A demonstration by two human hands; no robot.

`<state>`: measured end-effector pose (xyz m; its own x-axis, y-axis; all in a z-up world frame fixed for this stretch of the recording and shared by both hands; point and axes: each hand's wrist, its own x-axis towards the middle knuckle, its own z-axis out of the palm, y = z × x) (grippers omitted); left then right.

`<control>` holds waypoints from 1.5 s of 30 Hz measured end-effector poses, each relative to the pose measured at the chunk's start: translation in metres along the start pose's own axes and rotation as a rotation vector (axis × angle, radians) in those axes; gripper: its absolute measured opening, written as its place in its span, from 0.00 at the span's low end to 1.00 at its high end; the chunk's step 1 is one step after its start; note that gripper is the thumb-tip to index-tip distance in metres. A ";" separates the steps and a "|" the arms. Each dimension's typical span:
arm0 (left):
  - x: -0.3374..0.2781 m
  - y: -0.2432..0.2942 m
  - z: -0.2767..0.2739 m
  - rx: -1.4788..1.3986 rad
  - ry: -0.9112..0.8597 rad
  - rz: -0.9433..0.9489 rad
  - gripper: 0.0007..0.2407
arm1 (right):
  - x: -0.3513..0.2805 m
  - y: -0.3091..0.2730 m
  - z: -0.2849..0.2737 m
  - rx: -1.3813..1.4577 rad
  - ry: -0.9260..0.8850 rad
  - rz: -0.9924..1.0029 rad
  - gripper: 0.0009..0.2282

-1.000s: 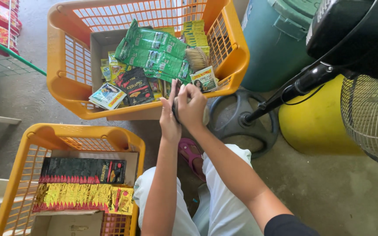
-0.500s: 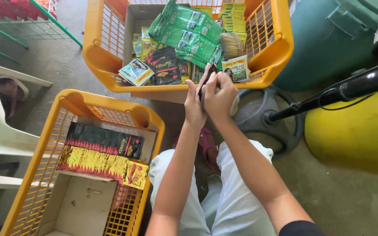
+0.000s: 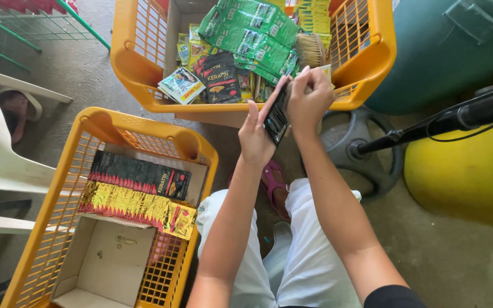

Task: The recorder is wiping individual product sachets with a cloth and organizing them into different plastic baskets.

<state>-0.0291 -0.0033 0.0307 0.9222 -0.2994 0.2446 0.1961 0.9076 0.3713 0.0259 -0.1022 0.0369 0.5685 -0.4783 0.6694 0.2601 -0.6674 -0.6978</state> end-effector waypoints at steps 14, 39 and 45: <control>0.003 0.025 -0.002 0.088 -0.118 0.093 0.34 | -0.003 -0.015 -0.007 -0.041 -0.051 -0.120 0.14; 0.001 -0.022 -0.045 0.024 0.111 0.074 0.18 | -0.001 -0.010 -0.008 -0.084 -0.036 -0.108 0.14; 0.003 -0.043 -0.048 0.149 0.073 0.053 0.19 | -0.003 0.000 -0.014 -0.040 -0.034 -0.087 0.14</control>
<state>-0.0185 -0.0292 -0.0278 0.9528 -0.2254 0.2033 0.1004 0.8660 0.4898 0.0133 -0.1086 0.0388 0.5717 -0.3977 0.7177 0.2789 -0.7284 -0.6258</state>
